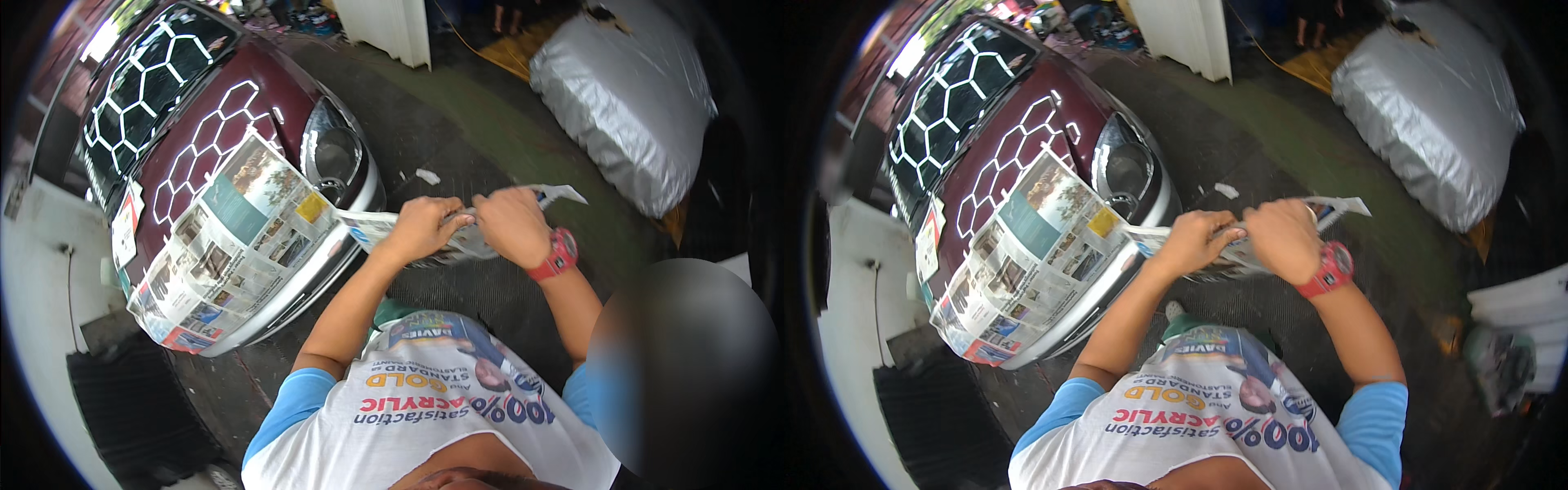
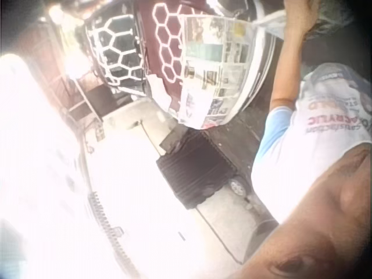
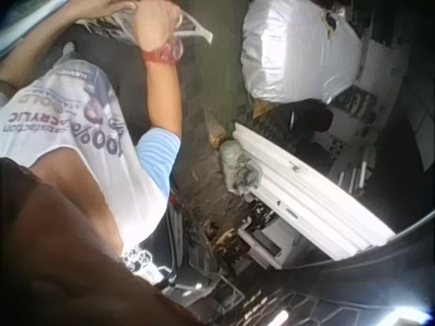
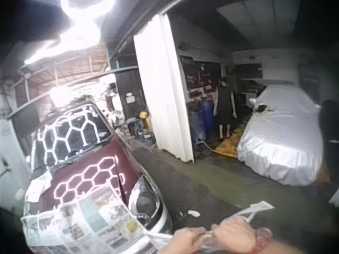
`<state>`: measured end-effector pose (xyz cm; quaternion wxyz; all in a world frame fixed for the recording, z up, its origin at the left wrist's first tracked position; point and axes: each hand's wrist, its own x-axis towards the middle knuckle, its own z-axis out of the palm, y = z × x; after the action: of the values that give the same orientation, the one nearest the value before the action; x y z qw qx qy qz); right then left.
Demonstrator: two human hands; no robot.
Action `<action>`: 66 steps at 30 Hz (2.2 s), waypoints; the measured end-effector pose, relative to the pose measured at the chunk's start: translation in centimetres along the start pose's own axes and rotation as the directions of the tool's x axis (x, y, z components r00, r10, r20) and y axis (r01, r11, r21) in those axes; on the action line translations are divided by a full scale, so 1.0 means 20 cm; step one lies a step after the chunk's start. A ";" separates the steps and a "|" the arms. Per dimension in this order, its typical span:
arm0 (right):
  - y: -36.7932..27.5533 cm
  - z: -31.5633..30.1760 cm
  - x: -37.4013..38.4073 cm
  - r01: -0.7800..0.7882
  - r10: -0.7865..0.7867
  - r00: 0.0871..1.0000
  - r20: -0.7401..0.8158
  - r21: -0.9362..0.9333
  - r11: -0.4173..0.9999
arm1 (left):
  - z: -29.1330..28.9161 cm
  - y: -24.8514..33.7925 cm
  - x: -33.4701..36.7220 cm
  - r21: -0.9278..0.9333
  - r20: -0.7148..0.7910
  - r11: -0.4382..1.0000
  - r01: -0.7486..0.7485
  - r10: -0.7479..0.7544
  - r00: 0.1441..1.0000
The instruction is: The person covers the front bumper and hood of a maroon car with newspaper sheets. They use masking tape to secure the newspaper in place, smoothing the paper over the curved surfaces and taping the edges to the vehicle's body.
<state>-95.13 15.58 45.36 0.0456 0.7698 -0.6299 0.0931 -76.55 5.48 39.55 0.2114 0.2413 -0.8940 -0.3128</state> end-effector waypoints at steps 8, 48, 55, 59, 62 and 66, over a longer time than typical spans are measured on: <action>0.20 -0.23 -0.12 -0.217 0.216 0.976 -0.029 -0.142 0.966 | -0.13 -0.43 -0.11 0.016 0.004 0.998 -0.058 0.058 0.998; 0.63 -0.11 0.05 -0.313 0.299 0.947 0.114 0.137 0.940 | -0.53 -0.01 0.24 0.227 0.104 0.903 -0.364 0.349 0.931; 0.60 -0.13 0.07 -0.251 0.247 0.966 0.073 0.064 0.966 | -0.55 -0.08 0.20 0.247 0.083 0.917 -0.313 0.301 0.950; 0.46 -0.24 0.10 -0.198 0.200 0.977 0.072 -0.036 0.980 | -0.50 -0.22 0.12 0.205 0.013 0.958 -0.201 0.203 0.979; 0.32 -0.29 0.10 -0.071 0.086 0.994 0.067 -0.198 0.978 | -0.35 -0.30 0.06 0.223 -0.017 0.972 -0.076 0.082 0.997; 0.11 -0.33 0.08 0.132 -0.093 0.985 0.144 -0.299 0.945 | -0.09 -0.43 0.00 0.169 0.084 0.969 0.180 -0.196 0.977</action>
<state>-97.65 14.84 52.10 0.1296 0.7924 -0.5932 -0.0581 -72.98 -1.26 35.09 0.1157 0.3253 -0.8988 -0.2700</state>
